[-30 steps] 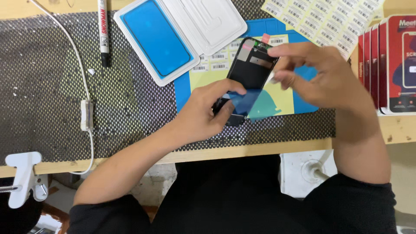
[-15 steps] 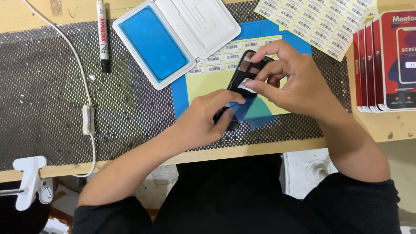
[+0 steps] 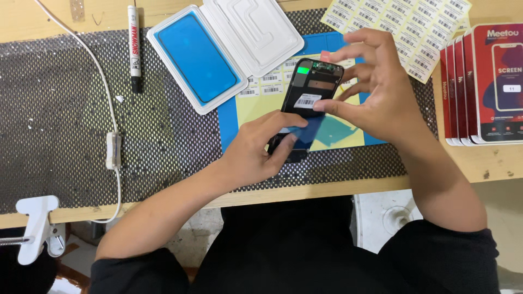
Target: The person peels a blue protective film from the back of a smartphone screen assembly by hand.
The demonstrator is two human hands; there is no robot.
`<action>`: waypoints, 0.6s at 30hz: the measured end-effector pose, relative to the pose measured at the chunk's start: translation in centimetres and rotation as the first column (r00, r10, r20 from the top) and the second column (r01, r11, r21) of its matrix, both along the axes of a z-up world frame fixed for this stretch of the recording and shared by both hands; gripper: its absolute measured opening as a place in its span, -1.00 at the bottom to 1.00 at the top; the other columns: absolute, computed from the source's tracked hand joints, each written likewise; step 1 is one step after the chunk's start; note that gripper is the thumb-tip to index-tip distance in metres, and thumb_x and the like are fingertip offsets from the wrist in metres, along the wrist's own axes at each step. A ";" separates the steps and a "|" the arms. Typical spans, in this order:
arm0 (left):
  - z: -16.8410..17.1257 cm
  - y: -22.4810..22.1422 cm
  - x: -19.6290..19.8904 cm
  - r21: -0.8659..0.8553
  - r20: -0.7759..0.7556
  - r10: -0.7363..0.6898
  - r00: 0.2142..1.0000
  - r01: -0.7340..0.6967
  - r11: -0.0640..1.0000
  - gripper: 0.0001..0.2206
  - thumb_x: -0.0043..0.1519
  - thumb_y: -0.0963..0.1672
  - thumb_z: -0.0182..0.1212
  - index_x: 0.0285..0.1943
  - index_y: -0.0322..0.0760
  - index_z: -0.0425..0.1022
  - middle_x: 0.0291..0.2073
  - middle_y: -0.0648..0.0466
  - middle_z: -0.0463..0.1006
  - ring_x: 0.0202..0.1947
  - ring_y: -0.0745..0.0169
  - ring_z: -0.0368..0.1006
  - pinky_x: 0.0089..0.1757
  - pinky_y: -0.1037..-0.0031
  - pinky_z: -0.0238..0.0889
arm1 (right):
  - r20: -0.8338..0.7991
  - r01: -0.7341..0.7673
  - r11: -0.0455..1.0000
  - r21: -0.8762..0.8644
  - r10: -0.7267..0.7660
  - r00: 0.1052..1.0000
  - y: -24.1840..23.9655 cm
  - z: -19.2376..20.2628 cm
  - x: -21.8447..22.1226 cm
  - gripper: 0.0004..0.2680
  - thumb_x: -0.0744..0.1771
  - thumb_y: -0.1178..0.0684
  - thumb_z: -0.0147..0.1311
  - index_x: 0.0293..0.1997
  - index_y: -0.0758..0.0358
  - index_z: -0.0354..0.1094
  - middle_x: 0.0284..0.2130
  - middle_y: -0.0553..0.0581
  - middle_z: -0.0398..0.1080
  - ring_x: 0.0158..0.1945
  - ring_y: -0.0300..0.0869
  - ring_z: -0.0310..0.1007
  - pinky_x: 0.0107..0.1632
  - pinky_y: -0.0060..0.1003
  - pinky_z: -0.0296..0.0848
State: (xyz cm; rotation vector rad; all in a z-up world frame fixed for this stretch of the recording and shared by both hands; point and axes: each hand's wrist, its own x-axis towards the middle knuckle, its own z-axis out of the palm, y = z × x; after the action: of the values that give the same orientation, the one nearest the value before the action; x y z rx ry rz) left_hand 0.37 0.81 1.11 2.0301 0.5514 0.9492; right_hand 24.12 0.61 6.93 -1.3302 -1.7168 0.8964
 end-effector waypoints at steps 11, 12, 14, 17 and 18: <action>-0.7 -0.2 0.1 -0.057 -0.055 -0.167 0.984 0.164 0.985 -0.73 0.30 -0.30 0.02 0.13 -0.18 0.36 -0.24 -0.01 0.39 -0.44 0.09 0.26 -0.33 0.36 0.17 | 0.066 0.143 0.989 -0.032 -0.141 0.988 -0.8 -1.5 -1.7 -0.41 0.17 -0.05 0.51 0.15 0.06 0.03 -0.40 -0.02 0.02 -0.41 -0.32 0.26 -0.36 -0.46 0.15; -0.8 -0.2 0.1 -0.041 -0.041 -0.160 0.986 0.159 0.986 -0.73 0.29 -0.31 0.02 0.12 -0.19 0.36 -0.25 -0.01 0.39 -0.45 0.10 0.25 -0.33 0.36 0.18 | 0.074 0.119 0.993 -0.012 -0.118 0.990 -0.8 -1.5 -1.7 -0.40 0.17 -0.07 0.51 0.16 0.07 0.01 -0.41 -0.03 0.02 -0.40 -0.31 0.27 -0.38 -0.43 0.16; -0.7 -0.2 0.1 -0.040 -0.050 -0.157 0.986 0.155 0.987 -0.73 0.30 -0.31 0.04 0.13 -0.19 0.35 -0.28 0.00 0.37 -0.45 0.11 0.24 -0.34 0.37 0.16 | 0.053 0.079 0.995 -0.066 -0.075 0.996 -0.6 -1.6 -1.1 -0.36 0.16 -0.04 0.51 0.21 0.03 -0.02 -0.33 -0.01 0.02 -0.36 -0.29 0.26 -0.35 -0.42 0.23; -0.7 -0.1 0.1 -0.045 -0.067 -0.153 0.986 0.150 0.988 -0.73 0.30 -0.30 0.06 0.13 -0.20 0.36 -0.31 0.01 0.35 -0.47 0.13 0.23 -0.36 0.38 0.14 | 0.014 -0.001 0.986 -0.168 0.003 1.000 -0.5 -1.4 -0.3 -0.32 0.16 0.00 0.48 0.29 -0.04 -0.07 -0.26 0.00 0.02 -0.33 -0.28 0.30 -0.31 -0.41 0.31; -0.7 0.0 0.1 -0.049 -0.073 -0.150 0.986 0.147 0.988 -0.73 0.30 -0.30 0.06 0.14 -0.20 0.37 -0.31 0.02 0.36 -0.48 0.14 0.23 -0.36 0.38 0.15 | -0.001 -0.039 0.976 -0.213 0.040 0.999 -0.4 -1.3 -0.1 -0.32 0.19 0.02 0.45 0.32 -0.08 -0.10 -0.25 -0.02 0.02 -0.33 -0.29 0.35 -0.30 -0.42 0.33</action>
State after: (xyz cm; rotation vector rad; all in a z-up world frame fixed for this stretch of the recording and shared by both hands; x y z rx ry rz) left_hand 0.52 0.85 0.42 2.0442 0.4501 0.7672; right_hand 24.04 0.22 5.65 -1.4400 -1.6912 1.1281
